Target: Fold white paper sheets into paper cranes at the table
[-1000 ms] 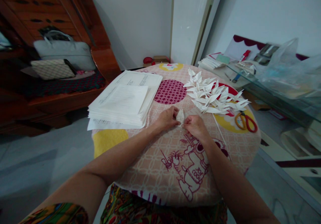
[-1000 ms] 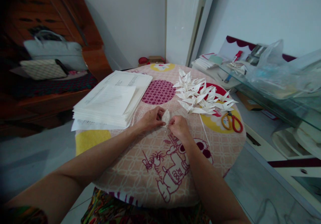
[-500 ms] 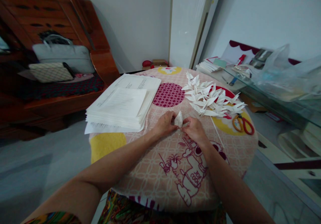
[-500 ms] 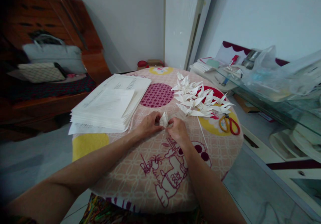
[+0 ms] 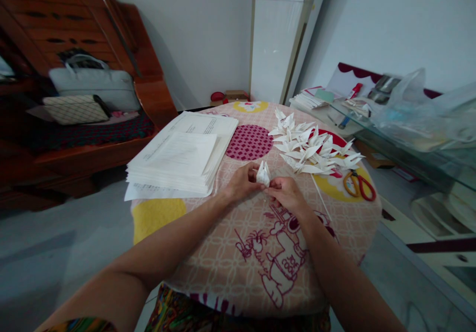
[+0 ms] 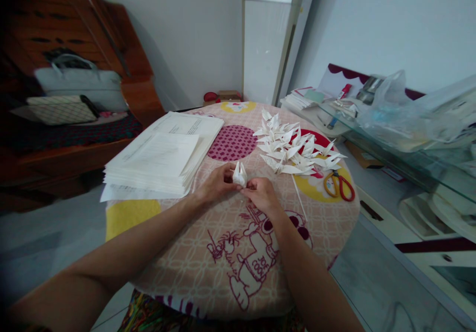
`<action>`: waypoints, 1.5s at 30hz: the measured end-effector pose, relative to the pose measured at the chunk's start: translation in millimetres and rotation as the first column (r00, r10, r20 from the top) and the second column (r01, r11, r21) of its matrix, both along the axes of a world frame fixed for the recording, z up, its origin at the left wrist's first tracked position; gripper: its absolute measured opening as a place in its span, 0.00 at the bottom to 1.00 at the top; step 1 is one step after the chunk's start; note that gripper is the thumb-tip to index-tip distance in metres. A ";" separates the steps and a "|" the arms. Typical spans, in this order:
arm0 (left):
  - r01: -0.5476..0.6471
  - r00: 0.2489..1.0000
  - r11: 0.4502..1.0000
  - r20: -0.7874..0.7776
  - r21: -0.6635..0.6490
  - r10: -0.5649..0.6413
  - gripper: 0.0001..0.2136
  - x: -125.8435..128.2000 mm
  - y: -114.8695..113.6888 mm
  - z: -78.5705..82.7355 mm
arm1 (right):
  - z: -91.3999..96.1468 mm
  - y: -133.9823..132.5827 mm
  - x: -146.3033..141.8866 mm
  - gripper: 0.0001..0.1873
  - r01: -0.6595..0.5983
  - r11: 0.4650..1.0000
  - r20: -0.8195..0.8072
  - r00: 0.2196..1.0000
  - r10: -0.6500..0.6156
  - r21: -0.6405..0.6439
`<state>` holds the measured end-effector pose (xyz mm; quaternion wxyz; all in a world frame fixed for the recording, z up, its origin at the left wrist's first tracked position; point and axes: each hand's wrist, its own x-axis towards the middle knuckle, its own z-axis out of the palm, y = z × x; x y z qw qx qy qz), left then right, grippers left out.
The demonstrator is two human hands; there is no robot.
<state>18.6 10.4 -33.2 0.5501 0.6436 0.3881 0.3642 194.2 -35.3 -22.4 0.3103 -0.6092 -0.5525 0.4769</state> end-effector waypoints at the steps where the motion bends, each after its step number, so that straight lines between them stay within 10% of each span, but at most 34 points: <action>1: -0.001 0.999 0.999 0.046 -0.039 0.003 0.37 -1.5 0.8 0.5 | -0.2 -0.3 -0.2 0.09 -0.020 1.000 -0.051 0.999 0.019 -0.010; 4: -0.024 0.989 0.994 0.142 -0.105 0.038 0.45 -5.2 1.4 4.0 | -0.2 -1.4 -2.6 0.14 -0.076 0.997 -0.188 0.980 0.072 -0.014; 9: 0.089 0.978 0.982 0.199 -0.165 -0.056 0.19 -5.4 -3.5 10.8 | 1.7 -4.2 -10.3 0.16 -0.060 0.998 -0.293 0.954 0.058 0.005; 16: -0.023 0.983 0.984 0.176 -0.179 0.054 0.15 -1.0 -8.6 11.5 | 5.5 -7.0 -15.7 0.16 -0.072 0.997 -0.308 0.949 0.069 0.001; 45: -0.097 0.951 0.969 0.266 -0.229 0.158 0.19 2.5 -3.1 15.1 | -5.2 -3.6 -22.8 0.20 -0.148 0.989 -0.440 0.886 0.144 0.025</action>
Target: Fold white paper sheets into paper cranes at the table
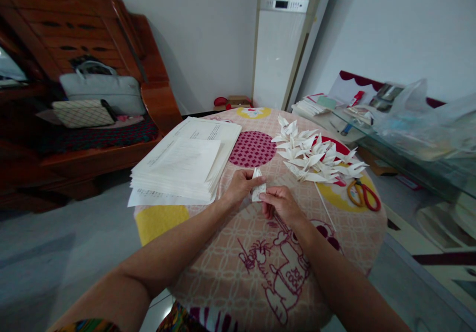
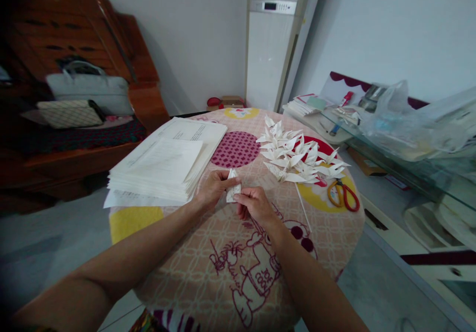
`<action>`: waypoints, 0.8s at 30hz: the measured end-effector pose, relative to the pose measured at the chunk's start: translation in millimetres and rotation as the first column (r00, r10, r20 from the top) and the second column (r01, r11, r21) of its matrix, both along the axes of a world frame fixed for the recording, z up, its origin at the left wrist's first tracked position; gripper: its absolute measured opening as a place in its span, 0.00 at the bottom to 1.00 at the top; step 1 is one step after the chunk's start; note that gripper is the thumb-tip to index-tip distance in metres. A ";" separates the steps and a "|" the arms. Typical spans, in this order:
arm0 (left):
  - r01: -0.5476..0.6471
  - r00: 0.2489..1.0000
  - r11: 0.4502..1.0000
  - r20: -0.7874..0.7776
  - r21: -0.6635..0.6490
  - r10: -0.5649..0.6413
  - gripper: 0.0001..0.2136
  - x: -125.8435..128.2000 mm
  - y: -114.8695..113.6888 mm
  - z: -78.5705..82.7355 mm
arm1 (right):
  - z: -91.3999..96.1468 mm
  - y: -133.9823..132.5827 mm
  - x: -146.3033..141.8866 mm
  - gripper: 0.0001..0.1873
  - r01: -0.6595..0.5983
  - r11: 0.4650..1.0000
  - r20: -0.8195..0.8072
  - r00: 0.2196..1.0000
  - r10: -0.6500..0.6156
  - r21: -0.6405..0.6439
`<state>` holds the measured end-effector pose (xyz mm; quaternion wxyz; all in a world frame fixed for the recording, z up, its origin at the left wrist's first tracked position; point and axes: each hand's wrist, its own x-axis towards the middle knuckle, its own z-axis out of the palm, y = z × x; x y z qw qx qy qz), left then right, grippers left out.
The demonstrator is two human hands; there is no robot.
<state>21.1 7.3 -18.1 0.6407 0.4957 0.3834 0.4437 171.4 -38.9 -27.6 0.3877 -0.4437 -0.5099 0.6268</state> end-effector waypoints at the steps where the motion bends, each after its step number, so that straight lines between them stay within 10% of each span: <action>1: -0.025 1.000 1.000 0.000 -0.012 0.025 0.18 0.4 0.2 -0.7 | -0.1 0.1 0.1 0.20 -0.001 1.000 0.011 1.000 0.001 0.006; 24: 0.041 0.988 0.995 0.155 -0.095 -0.026 0.25 -5.7 3.1 2.3 | 1.4 2.4 7.4 0.20 0.188 0.982 -0.111 0.977 -0.183 0.032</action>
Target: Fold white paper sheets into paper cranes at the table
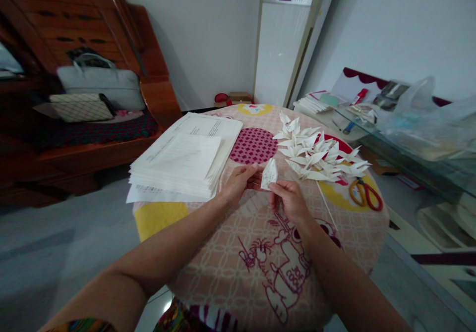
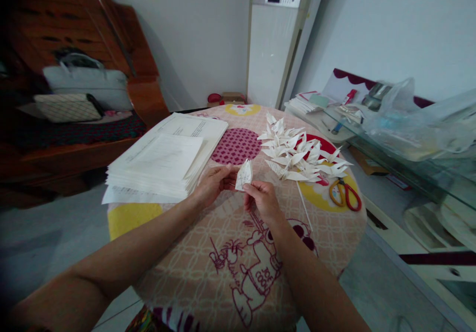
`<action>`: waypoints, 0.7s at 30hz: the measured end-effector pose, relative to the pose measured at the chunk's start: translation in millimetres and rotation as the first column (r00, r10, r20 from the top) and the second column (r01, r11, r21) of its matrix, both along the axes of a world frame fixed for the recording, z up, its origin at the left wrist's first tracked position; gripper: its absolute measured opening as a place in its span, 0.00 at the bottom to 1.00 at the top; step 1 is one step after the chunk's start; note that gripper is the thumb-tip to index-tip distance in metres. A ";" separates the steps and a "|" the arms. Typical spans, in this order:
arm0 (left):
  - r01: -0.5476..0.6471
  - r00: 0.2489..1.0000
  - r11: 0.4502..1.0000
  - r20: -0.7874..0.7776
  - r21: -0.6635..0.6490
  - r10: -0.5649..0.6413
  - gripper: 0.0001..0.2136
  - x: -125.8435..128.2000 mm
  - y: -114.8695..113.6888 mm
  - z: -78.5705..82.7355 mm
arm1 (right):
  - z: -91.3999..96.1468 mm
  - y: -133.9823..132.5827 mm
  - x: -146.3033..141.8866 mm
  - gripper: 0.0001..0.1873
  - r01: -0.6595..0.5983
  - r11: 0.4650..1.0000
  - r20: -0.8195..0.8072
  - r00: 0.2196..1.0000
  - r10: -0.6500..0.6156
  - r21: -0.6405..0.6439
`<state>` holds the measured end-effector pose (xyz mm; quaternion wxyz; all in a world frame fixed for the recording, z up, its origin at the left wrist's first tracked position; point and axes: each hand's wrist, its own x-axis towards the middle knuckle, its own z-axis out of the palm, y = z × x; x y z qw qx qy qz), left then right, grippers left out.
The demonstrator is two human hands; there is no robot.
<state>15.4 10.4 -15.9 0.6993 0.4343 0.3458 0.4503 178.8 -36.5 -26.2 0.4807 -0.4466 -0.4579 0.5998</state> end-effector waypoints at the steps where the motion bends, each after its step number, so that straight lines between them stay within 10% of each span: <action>1: 0.006 1.000 1.000 -0.001 0.018 -0.006 0.23 -0.8 -0.9 0.1 | 0.2 0.5 0.9 0.19 0.010 1.000 -0.001 1.000 -0.010 0.005; 21: 0.070 0.990 0.995 0.131 -0.071 -0.060 0.18 1.0 -5.0 -0.7 | 6.2 -1.3 0.3 0.17 -0.062 0.997 -0.151 0.987 0.053 -0.052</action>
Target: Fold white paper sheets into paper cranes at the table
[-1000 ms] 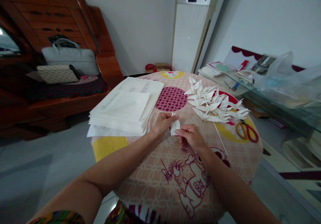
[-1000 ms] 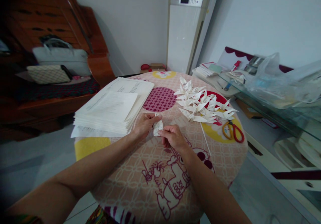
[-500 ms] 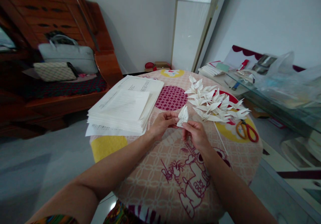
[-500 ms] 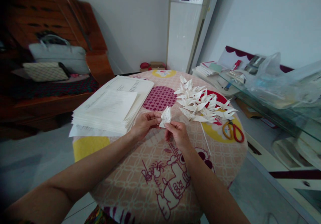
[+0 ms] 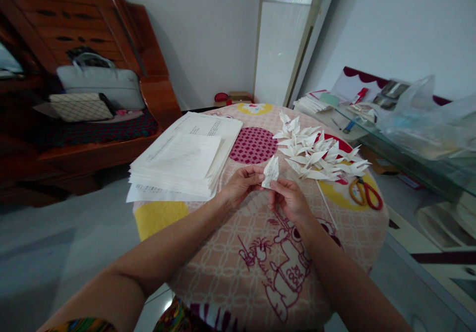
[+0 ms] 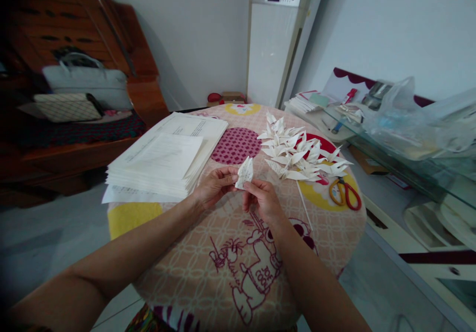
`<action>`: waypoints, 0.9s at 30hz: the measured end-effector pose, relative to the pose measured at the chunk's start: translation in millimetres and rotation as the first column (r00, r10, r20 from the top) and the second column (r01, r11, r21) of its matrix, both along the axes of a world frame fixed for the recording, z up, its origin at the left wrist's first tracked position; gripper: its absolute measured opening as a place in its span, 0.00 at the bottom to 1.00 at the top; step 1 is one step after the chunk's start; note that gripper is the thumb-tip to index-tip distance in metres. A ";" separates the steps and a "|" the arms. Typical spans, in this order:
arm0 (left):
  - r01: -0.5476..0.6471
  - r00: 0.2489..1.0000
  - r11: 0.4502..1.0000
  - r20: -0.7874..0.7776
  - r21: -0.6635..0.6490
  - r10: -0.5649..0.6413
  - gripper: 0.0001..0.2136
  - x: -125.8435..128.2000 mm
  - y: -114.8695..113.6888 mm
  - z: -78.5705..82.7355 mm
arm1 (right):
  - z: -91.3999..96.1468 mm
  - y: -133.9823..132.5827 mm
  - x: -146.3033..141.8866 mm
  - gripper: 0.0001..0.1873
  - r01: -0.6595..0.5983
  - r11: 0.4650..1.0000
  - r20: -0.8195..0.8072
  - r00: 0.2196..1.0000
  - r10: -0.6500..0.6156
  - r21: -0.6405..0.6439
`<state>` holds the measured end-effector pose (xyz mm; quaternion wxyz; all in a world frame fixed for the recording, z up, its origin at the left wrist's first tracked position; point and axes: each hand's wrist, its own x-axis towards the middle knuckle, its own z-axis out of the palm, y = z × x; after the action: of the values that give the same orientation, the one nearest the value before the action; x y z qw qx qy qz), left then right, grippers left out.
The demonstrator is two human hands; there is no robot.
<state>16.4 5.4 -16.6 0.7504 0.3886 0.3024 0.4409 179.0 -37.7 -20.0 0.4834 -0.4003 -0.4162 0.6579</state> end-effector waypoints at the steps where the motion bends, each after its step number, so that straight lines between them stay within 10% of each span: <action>1: -0.011 1.000 1.000 -0.006 0.018 0.012 0.19 0.2 -0.3 0.5 | 0.2 0.1 -0.3 0.17 0.003 1.000 0.003 1.000 -0.003 -0.006; 13: -0.061 0.978 0.975 -0.183 0.212 0.101 0.14 1.8 -5.7 3.5 | -5.8 1.2 -0.7 0.18 0.078 0.996 0.093 0.992 -0.080 0.034; 27: -0.052 0.987 0.993 -0.145 0.105 0.067 0.15 1.1 0.3 -5.7 | -9.2 0.2 -1.7 0.26 0.157 0.974 0.223 0.956 -0.192 0.166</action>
<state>17.6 5.7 -22.2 0.6918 0.4484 0.3461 0.4478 177.3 -37.6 -29.2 0.5146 -0.4748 -0.4812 0.5275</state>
